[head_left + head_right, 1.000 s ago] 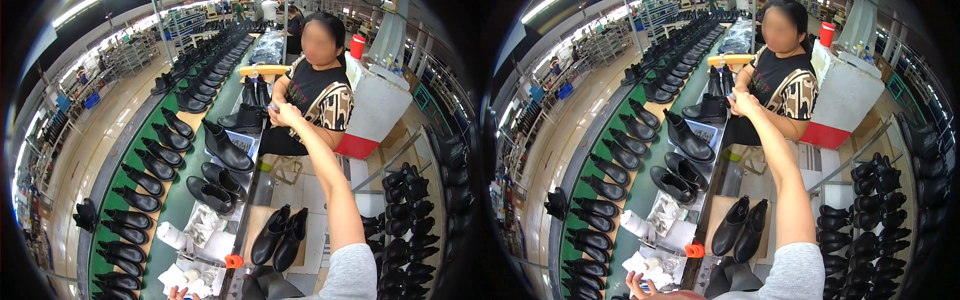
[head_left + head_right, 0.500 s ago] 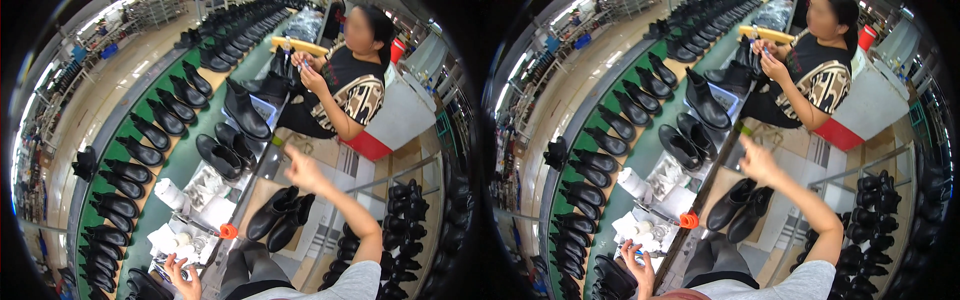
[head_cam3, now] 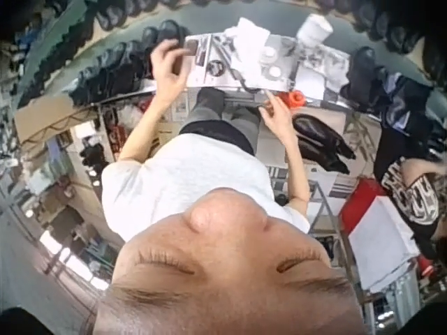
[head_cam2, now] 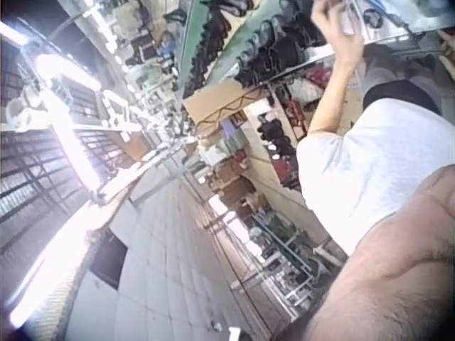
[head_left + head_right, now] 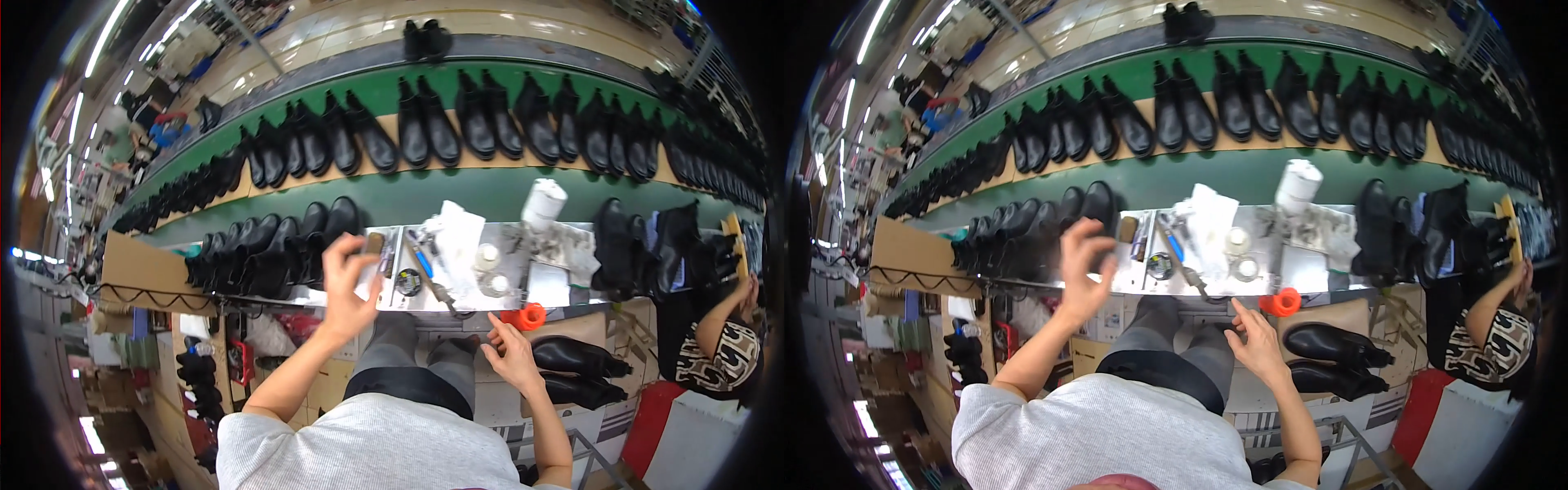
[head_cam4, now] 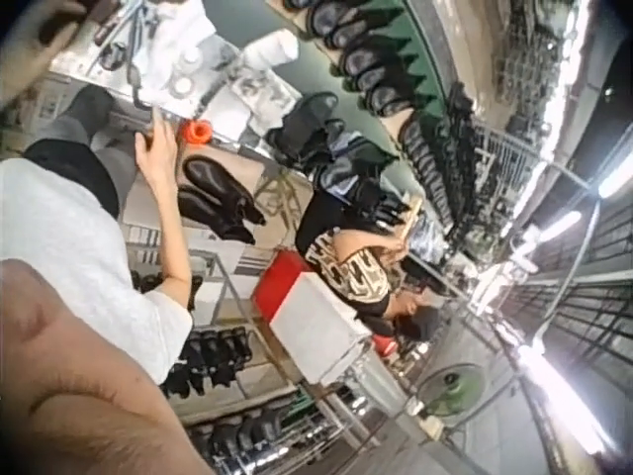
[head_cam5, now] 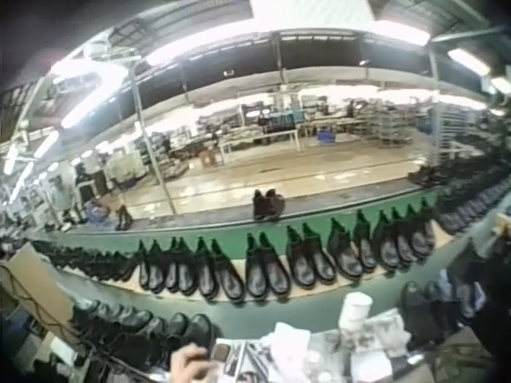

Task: Assemble and inspect shoes on a factory production line.

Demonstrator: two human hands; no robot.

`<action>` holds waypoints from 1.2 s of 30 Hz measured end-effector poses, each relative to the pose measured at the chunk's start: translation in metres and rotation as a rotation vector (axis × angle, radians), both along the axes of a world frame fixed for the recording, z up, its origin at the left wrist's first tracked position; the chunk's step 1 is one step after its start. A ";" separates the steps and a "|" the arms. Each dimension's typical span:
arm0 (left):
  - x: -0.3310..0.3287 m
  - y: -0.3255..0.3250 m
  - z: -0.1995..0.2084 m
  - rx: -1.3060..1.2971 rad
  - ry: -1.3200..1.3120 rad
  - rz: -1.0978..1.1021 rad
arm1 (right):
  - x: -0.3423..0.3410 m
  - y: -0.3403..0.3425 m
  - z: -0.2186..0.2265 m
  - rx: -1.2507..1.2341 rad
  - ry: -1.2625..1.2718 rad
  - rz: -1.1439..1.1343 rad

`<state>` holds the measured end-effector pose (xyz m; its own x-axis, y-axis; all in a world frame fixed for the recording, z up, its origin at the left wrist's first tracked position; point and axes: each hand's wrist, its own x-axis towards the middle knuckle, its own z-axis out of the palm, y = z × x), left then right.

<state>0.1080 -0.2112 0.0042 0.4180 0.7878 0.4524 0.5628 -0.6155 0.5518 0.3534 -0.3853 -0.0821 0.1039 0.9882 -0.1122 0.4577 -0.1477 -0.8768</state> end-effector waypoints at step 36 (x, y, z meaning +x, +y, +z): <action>-0.202 0.208 -0.114 -1.595 -1.292 0.397 | -0.238 0.332 -0.011 -0.387 1.092 -0.471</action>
